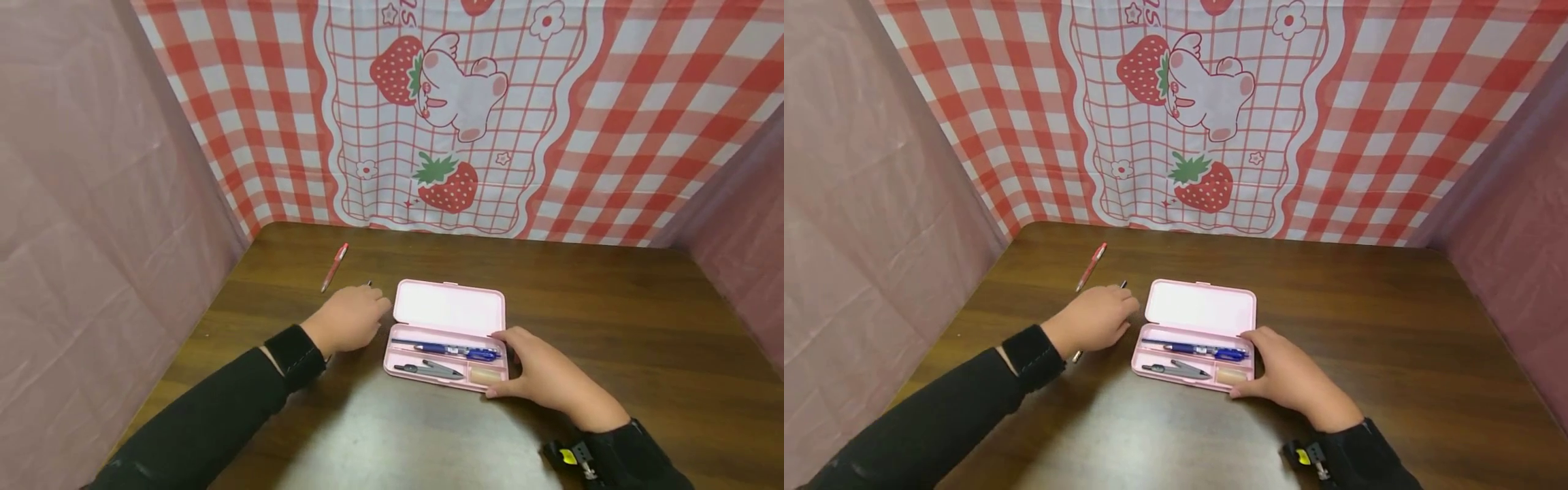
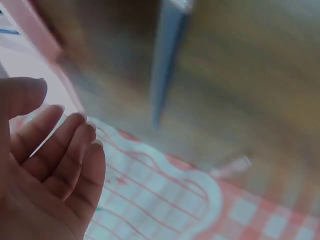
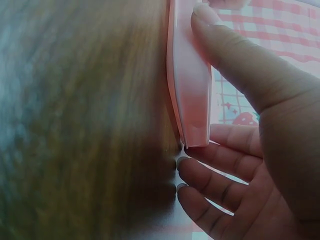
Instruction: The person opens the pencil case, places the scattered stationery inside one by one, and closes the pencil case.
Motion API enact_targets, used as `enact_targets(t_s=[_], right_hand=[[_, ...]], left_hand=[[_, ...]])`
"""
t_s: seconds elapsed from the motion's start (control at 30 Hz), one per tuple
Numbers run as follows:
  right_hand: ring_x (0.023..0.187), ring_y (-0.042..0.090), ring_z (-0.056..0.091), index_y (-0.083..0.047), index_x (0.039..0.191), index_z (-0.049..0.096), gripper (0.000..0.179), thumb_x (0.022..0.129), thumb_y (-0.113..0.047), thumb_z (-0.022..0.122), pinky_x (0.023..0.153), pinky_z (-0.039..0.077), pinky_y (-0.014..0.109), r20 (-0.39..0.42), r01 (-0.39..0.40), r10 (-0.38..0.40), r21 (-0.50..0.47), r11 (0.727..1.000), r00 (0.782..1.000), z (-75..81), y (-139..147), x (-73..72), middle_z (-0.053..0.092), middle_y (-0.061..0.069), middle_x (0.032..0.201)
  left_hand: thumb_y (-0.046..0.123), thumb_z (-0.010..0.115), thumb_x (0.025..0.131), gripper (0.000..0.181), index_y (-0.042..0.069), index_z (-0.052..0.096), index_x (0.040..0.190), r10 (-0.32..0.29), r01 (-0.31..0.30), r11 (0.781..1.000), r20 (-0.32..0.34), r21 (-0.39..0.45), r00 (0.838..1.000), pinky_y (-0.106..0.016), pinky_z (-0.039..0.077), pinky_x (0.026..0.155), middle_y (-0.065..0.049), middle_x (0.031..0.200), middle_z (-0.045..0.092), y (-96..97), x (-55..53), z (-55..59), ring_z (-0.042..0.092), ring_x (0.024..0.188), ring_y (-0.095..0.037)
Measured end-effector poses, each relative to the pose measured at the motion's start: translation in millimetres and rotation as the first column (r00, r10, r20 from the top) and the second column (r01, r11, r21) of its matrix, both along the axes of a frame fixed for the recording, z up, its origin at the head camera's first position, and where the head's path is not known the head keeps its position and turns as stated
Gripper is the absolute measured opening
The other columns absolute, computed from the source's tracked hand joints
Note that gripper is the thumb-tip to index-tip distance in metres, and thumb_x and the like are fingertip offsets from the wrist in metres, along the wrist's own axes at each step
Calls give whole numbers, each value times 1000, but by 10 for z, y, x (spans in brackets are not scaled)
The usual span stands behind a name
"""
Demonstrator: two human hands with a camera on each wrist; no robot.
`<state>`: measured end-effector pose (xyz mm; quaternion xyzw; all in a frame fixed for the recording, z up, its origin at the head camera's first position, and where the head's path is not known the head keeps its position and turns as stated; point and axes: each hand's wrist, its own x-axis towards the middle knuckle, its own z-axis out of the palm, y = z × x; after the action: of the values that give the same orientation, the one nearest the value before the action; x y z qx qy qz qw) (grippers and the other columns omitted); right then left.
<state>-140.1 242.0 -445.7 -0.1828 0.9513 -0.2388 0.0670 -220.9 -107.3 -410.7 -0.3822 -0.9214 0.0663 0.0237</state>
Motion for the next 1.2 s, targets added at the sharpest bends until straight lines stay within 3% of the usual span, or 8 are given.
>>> enact_targets(t_s=[0.2, 0.4, 0.53, 0.63, 0.7, 0.93, 1.07, 1.2], right_hand=[[117, 30, 58, 1, 140, 53, 105, 69, -69, 84, 99, 48, 56, 10, -4, 4, 4, 1000, 1000, -1, 14, -1, 58, 17, 133], [118, 30, 59, 0, 140, 53, 105, 68, -69, 84, 99, 48, 56, 11, -2, 2, -1, 1000, 1000, -8, 17, 1, 58, 16, 133], [118, 30, 58, 0, 140, 53, 105, 68, -69, 84, 99, 47, 56, 14, -2, 2, -3, 1000, 1000, -1, 17, 0, 58, 16, 133], [118, 30, 58, 0, 140, 53, 104, 69, -69, 85, 99, 47, 56, 14, -1, 1, -4, 1000, 1000, 3, 19, -1, 58, 16, 133], [118, 30, 58, 0, 140, 53, 104, 69, -69, 85, 99, 47, 56, 16, 0, 0, -6, 1000, 1000, 4, 20, -1, 58, 16, 133], [118, 30, 58, -1, 141, 53, 104, 69, -68, 85, 99, 47, 56, 24, 6, -6, -5, 1000, 1000, 5, 18, 1, 58, 17, 134], [119, 31, 58, 0, 141, 53, 104, 69, -68, 85, 99, 47, 57, 17, 7, -7, -4, 1000, 1000, 7, 18, 1, 58, 17, 134], [118, 31, 58, 0, 141, 53, 104, 69, -68, 85, 100, 47, 57, 17, 7, -7, 0, 1000, 1000, 7, 17, 2, 58, 17, 134]], left_hand=[[21, 71, 93, 23, 8, 66, 111, 55, -55, 998, -42, 5, 998, -44, 52, 89, -6, 104, 61, -277, -280, 91, 62, 101, -27], [24, 71, 94, 31, 5, 65, 118, 197, -204, 977, 111, 60, 974, -46, 52, 94, -10, 112, 64, -449, -474, 90, 64, 106, -29], [24, 70, 95, 30, 3, 64, 116, 235, -257, 962, 200, 88, 951, -46, 51, 96, -11, 112, 65, -498, -544, 38, 65, 106, -30], [24, 71, 94, 24, 5, 65, 108, 251, -290, 950, 270, 116, 930, -45, 52, 92, -8, 102, 66, -499, -561, 6, 65, 97, -26], [24, 72, 93, 20, 7, 65, 101, 265, -322, 938, 333, 128, 905, -43, 52, 86, -5, 94, 66, -483, -544, -8, 63, 89, -23], [24, 85, 80, 26, 10, 64, 87, 342, -468, 873, 509, 140, 790, -35, 48, 72, -1, 85, 63, -402, -434, -24, 57, 78, -20], [20, 86, 75, 26, 10, 64, 83, 366, -498, 855, 514, 143, 776, -34, 48, 71, -1, 83, 63, -381, -403, -47, 58, 76, -19], [16, 83, 72, 21, 12, 63, 76, 359, -484, 864, 503, 139, 786, -32, 46, 65, 1, 76, 62, -375, -384, -96, 57, 70, -17]])
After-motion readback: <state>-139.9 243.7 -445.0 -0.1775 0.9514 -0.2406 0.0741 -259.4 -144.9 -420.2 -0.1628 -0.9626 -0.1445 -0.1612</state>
